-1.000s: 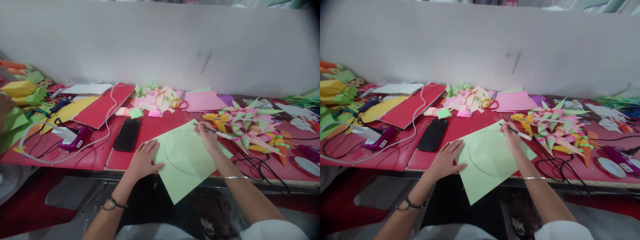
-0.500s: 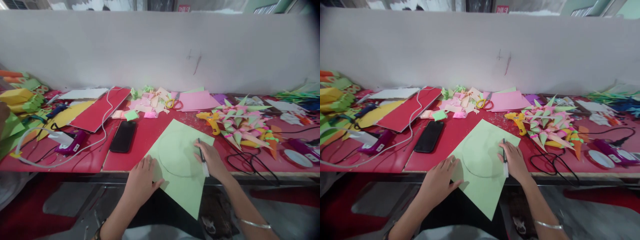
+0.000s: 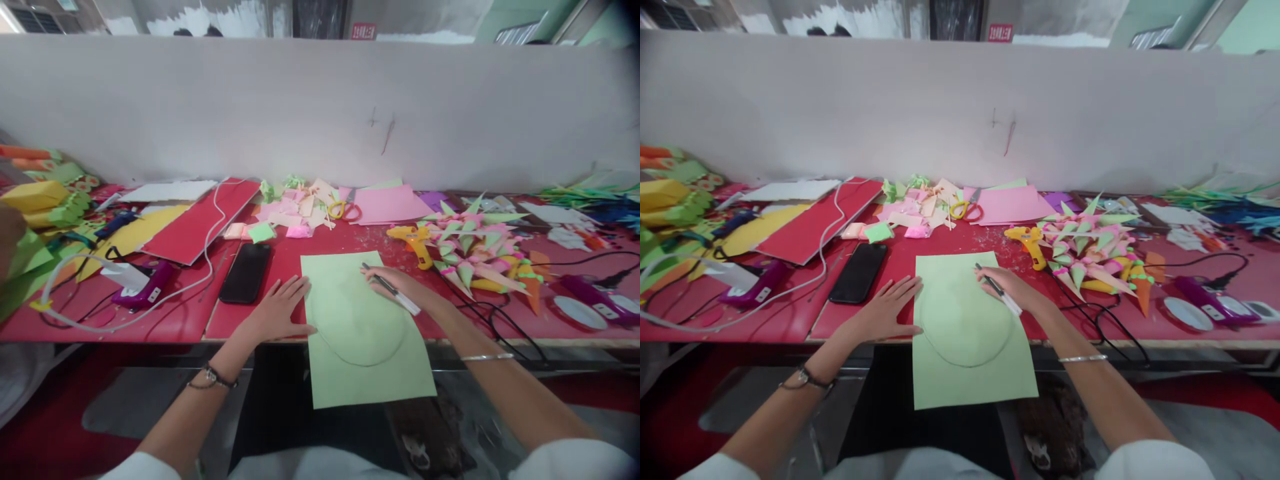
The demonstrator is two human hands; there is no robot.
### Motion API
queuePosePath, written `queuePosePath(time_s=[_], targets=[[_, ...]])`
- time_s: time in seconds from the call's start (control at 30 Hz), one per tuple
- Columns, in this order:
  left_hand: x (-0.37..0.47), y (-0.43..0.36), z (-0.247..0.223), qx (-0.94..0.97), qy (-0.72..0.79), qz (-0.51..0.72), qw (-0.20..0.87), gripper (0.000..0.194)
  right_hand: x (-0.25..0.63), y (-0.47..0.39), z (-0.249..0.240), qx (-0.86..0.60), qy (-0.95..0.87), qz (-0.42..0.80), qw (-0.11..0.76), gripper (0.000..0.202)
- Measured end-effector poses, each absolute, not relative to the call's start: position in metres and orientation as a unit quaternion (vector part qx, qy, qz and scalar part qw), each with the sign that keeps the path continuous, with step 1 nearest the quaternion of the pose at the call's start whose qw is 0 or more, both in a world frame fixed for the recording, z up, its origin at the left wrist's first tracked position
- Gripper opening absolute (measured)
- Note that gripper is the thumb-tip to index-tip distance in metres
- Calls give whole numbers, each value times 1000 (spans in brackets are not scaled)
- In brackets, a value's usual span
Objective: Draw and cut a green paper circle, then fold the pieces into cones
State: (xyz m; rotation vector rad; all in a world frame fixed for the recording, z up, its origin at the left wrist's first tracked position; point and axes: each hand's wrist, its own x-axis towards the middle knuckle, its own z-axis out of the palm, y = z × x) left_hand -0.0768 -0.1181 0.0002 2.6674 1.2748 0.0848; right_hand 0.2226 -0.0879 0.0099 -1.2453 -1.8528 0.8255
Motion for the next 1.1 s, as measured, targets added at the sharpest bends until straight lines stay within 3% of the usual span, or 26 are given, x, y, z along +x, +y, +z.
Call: queuePosePath(time_s=[0.17, 0.33, 0.43, 0.8, 1.1], targets=[[-66, -124, -8, 879, 469, 30, 74, 91, 198, -100, 12, -467, -731, 308, 390, 24], [-55, -139, -7, 857, 509, 53, 62, 91, 160, -116, 14, -434, -680, 480, 344, 19], [-53, -141, -6, 854, 513, 60, 64, 90, 144, -114, 8, -421, -660, 524, 335, 14], [-54, -141, -8, 854, 512, 68, 63, 91, 142, -104, -3, -417, -658, 528, 339, 21], [-54, -140, -9, 856, 509, 70, 58, 92, 140, -90, -6, -446, -686, 429, 383, 21]])
